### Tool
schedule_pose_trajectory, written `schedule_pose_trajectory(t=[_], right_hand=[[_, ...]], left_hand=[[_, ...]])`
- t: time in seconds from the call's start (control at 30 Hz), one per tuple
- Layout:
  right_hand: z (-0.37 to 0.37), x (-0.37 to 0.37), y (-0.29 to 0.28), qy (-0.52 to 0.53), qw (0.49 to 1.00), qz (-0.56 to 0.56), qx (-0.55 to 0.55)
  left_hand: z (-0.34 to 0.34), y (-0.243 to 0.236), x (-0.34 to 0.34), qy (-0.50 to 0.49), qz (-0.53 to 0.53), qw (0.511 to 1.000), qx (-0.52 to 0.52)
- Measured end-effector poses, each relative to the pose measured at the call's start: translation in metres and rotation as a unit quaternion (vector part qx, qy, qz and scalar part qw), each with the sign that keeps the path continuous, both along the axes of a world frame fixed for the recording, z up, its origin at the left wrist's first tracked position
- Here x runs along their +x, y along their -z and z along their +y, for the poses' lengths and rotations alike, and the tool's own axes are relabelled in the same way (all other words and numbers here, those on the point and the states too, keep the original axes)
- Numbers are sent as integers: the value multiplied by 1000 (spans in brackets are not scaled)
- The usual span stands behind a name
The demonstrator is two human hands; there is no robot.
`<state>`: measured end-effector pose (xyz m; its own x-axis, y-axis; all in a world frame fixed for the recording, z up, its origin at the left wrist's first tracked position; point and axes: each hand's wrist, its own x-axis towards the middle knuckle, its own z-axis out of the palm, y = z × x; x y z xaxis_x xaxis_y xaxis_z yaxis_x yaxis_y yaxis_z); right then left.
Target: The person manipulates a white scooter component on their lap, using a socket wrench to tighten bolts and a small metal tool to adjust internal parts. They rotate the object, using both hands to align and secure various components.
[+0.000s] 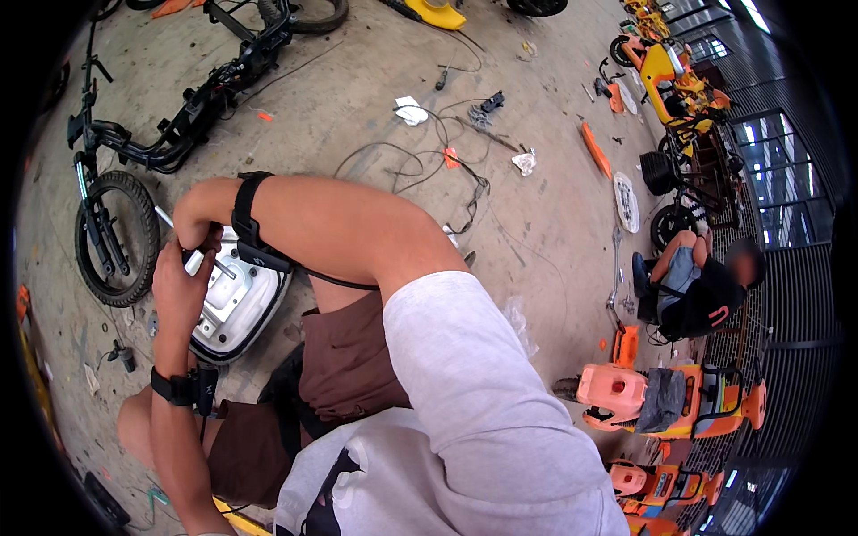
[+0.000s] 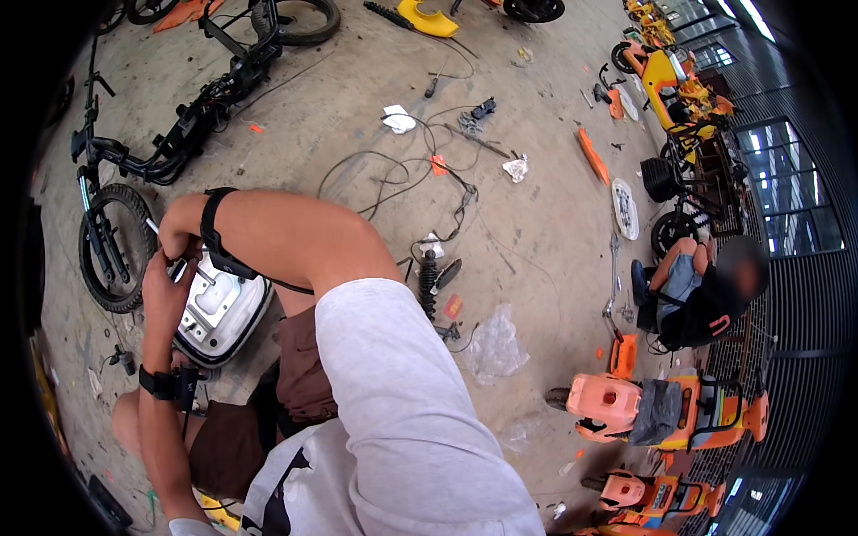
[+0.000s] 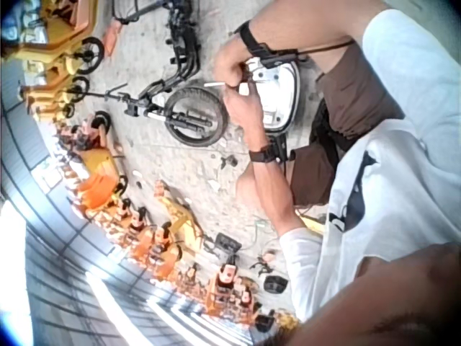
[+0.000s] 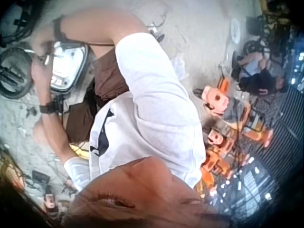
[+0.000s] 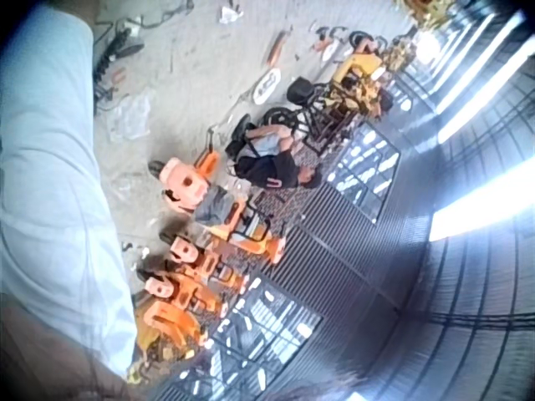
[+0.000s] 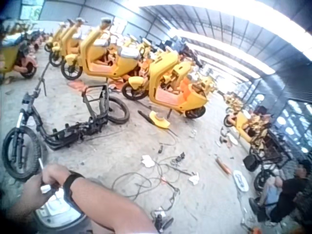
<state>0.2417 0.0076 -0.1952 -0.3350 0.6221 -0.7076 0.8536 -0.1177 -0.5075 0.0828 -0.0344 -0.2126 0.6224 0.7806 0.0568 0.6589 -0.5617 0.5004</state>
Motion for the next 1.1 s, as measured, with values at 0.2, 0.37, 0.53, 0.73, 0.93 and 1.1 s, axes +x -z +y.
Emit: schedule_pose_trajectory(t=[0.2,0.37,0.53,0.73,0.93,1.1], right_hand=[[6,10,5,77,989,7,129],[-1,10,-11,3,954,-113,279],[-2,15,-20,-27,962,-148,228],[-6,20,-9,18,991,-84,106],[3,14,12,40,999,8,5],[8,30,18,57,992,92,-59]], left_hand=[[1,1,0,4,-47,998,-33],[10,16,-8,9,-46,998,-48],[7,4,-3,69,-58,984,154],[11,-5,-5,-10,46,998,35],[2,1,-5,47,-2,999,27],[1,2,-5,38,-11,999,-5]])
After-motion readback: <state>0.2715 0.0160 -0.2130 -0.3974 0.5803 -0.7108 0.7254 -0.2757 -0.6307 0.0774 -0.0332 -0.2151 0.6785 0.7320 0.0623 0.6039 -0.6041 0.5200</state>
